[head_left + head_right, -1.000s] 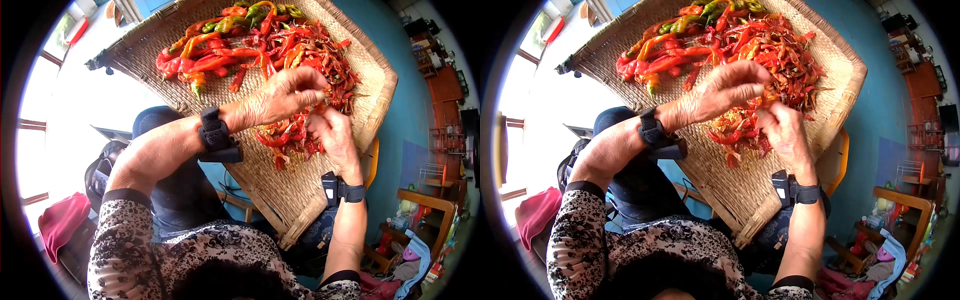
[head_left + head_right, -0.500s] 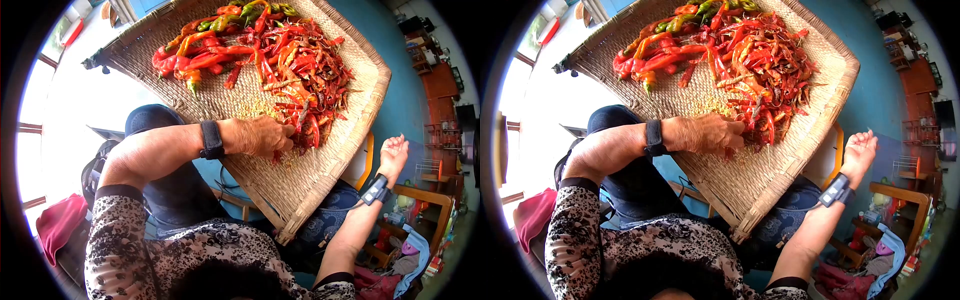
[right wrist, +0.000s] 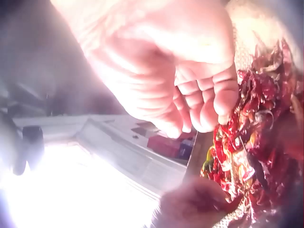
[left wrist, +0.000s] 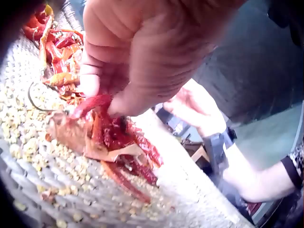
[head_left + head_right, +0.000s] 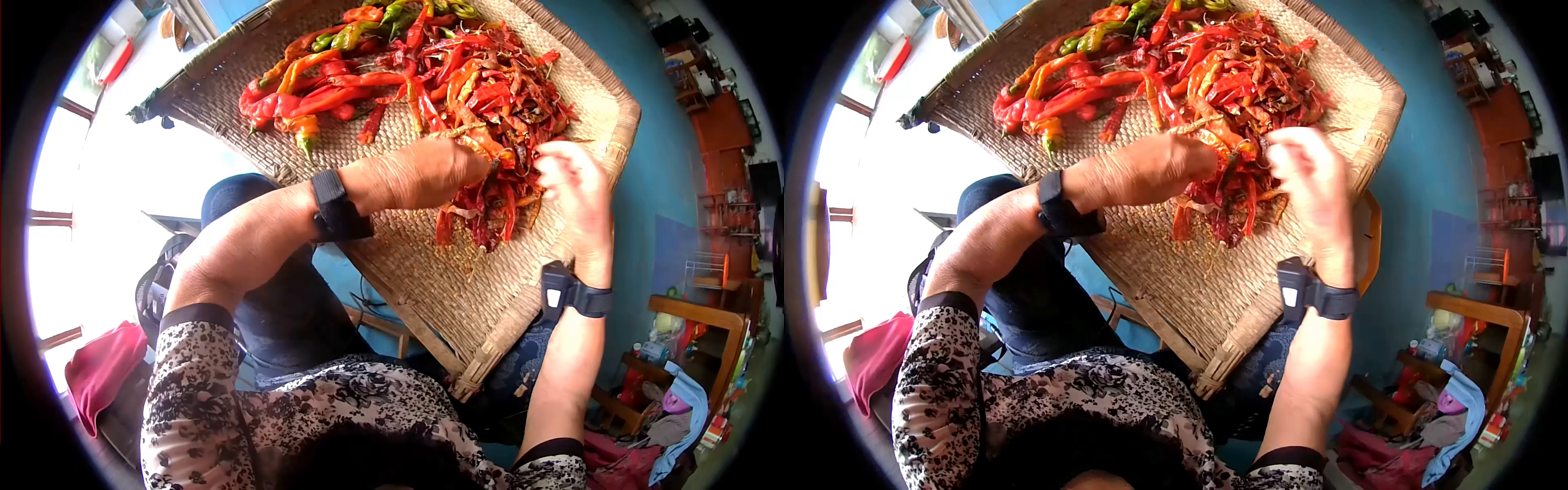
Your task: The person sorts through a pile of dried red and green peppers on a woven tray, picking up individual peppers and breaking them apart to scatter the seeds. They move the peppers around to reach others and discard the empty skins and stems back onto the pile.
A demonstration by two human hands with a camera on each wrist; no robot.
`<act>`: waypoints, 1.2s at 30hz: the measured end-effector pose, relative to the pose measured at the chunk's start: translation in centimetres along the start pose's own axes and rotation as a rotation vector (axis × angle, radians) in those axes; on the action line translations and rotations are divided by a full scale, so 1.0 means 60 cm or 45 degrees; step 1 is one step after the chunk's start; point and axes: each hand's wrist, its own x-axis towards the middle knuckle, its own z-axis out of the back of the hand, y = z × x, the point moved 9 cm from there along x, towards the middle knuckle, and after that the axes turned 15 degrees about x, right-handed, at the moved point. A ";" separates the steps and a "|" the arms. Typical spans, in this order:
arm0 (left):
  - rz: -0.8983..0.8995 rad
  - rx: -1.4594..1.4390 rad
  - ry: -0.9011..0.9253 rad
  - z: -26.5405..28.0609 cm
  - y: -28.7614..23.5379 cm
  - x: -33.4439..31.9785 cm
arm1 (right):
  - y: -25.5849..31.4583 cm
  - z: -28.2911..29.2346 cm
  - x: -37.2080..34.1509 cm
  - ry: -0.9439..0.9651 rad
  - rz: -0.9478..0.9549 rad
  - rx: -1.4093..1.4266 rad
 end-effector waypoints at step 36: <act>-0.212 0.405 0.043 -0.029 -0.048 0.014 | 0.003 0.278 -0.088 -0.735 -0.317 -1.583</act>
